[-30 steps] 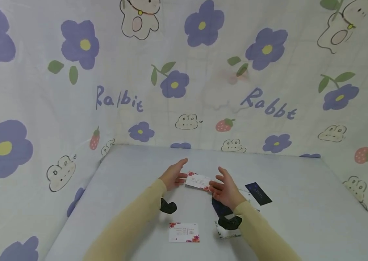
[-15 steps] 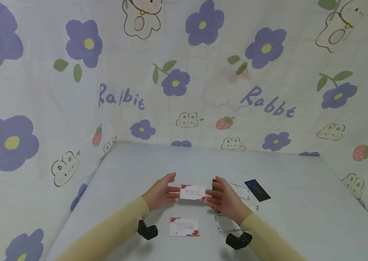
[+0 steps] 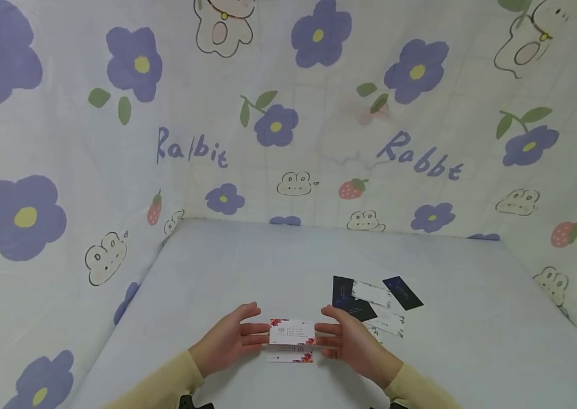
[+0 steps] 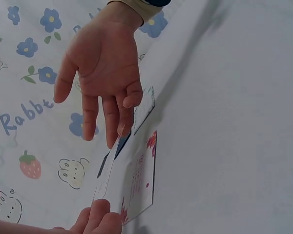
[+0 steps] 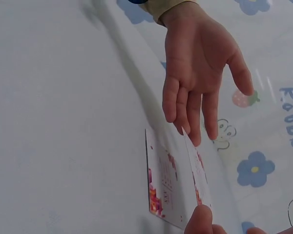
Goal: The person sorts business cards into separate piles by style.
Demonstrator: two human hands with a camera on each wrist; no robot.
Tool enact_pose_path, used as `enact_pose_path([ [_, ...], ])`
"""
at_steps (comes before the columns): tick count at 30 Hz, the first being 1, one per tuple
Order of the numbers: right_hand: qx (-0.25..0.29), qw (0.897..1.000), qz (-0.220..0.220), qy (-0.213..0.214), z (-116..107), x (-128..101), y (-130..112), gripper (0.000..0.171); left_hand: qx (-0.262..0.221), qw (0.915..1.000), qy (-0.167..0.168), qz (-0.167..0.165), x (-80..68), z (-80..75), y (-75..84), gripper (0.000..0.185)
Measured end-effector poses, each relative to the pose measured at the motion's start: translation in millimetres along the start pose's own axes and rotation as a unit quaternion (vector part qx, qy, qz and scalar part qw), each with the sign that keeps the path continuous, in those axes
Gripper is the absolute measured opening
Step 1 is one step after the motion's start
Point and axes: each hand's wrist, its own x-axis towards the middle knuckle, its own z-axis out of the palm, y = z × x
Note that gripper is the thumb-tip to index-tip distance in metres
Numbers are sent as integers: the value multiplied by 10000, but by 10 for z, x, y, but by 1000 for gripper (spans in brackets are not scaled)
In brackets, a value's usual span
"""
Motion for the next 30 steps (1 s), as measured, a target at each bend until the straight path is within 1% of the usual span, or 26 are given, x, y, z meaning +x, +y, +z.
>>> enact_pose_path([
  [3, 27, 9999, 89, -63, -2, -27, 39, 60, -4, 10000, -85, -24, -63, -24, -42, 78],
  [7, 14, 9998, 142, -134, -11, -50, 80, 62, -28, 9998, -200, -15, -99, -37, -76, 81],
  [12, -47, 9995, 195, -226, -22, -66, 115, 63, -20, 9996, -269, -24, -126, -43, -108, 81],
  [20, -290, 9993, 183, -175, -9, -47, 153, 64, 40, 9992, -371, -119, -123, -84, -179, 81],
  [25, -353, 9989, 192, -255, 36, -36, 164, 67, 139, 9992, -362, -25, -124, -120, -195, 81],
  [30, -401, 9989, 187, -150, 87, -31, 172, 68, 107, 9995, -263, -129, -140, -133, -208, 80],
])
